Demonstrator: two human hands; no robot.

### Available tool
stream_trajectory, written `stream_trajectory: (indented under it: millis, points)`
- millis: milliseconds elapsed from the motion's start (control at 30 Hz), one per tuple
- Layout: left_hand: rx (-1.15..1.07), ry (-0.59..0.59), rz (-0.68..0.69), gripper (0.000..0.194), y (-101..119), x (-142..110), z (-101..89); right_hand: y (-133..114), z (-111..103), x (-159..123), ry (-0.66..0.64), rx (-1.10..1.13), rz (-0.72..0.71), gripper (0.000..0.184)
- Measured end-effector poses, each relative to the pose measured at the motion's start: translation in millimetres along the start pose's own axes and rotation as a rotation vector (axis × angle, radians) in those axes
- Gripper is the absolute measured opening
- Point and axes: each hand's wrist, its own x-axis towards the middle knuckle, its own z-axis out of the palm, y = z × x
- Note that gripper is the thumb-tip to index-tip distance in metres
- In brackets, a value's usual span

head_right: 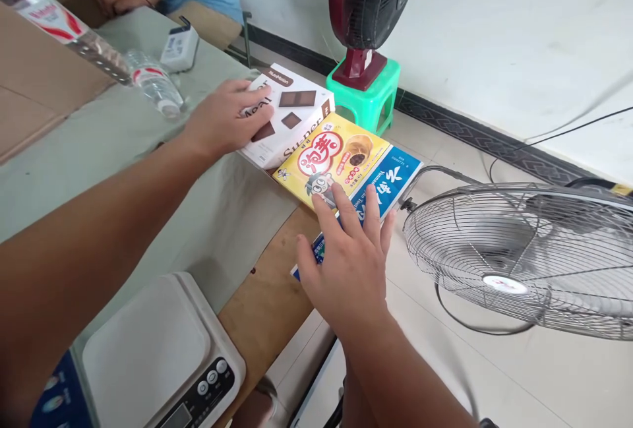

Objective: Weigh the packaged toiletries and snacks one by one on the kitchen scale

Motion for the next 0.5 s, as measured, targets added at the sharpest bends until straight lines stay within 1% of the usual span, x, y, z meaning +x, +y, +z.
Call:
stream_trajectory:
  millis: [100, 167, 267, 300, 433, 500]
  points:
    - [0.095, -0.235, -0.087, 0.025, 13.9, -5.7, -4.7, 1.6, -0.8, 0.8, -0.002, 0.000, 0.005, 0.048]
    - [0.070, -0.232, -0.138, 0.025, 22.5, -10.0, -8.9, 2.2, -1.9, 1.0, -0.004, 0.003, 0.008, 0.048]
    - [0.066, -0.166, -0.205, 0.029, 28.1, -15.4, -14.2, 1.9, -3.4, 1.1, -0.011, 0.012, 0.005, 0.049]
    - [0.089, -0.167, -0.204, 0.029, 28.1, -16.3, -15.1, 1.5, -3.7, 1.0, -0.013, 0.014, 0.004, 0.049]
    - [0.261, -0.254, -0.126, 0.026, 24.2, -14.7, -12.6, 0.1, -3.2, -0.1, -0.013, 0.018, 0.019, 0.049]
    - [0.366, -0.288, -0.088, 0.028, 23.0, -13.6, -10.0, 0.0, -2.5, -1.0, -0.007, 0.020, 0.029, 0.050]
